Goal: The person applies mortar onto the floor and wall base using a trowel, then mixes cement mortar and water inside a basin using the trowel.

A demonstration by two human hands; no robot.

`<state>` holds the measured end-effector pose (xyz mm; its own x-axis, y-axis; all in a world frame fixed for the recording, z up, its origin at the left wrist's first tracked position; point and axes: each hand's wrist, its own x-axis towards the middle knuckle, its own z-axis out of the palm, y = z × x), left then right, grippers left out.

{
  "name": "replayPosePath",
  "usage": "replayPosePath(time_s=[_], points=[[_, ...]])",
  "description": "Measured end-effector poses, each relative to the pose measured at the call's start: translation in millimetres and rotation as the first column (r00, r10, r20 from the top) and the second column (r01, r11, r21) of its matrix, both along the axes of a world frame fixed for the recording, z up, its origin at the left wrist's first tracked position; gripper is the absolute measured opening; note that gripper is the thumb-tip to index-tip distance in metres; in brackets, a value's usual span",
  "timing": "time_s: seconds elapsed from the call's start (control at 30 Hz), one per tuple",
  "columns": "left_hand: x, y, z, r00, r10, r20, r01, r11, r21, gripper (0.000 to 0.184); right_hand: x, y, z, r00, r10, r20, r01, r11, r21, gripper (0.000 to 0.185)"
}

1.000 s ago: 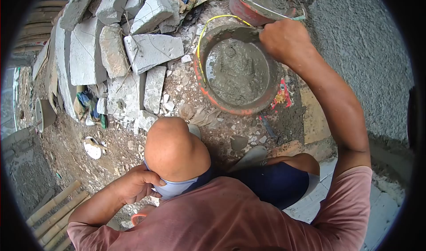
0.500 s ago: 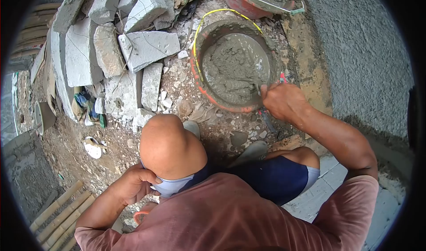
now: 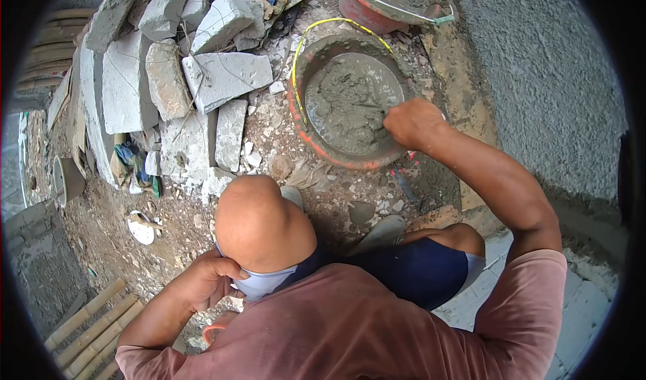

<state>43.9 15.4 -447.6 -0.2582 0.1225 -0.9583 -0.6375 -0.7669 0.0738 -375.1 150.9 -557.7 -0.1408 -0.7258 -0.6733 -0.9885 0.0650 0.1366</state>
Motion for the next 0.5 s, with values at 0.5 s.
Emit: replayPosePath(time_s=[0.5], points=[[-11, 2, 2, 0.999, -0.014, -0.038, 0.015, 1.0, 0.022, 0.072, -29, -19, 27, 0.996, -0.082, -0.026, 0.07, 0.946, -0.317, 0.02]])
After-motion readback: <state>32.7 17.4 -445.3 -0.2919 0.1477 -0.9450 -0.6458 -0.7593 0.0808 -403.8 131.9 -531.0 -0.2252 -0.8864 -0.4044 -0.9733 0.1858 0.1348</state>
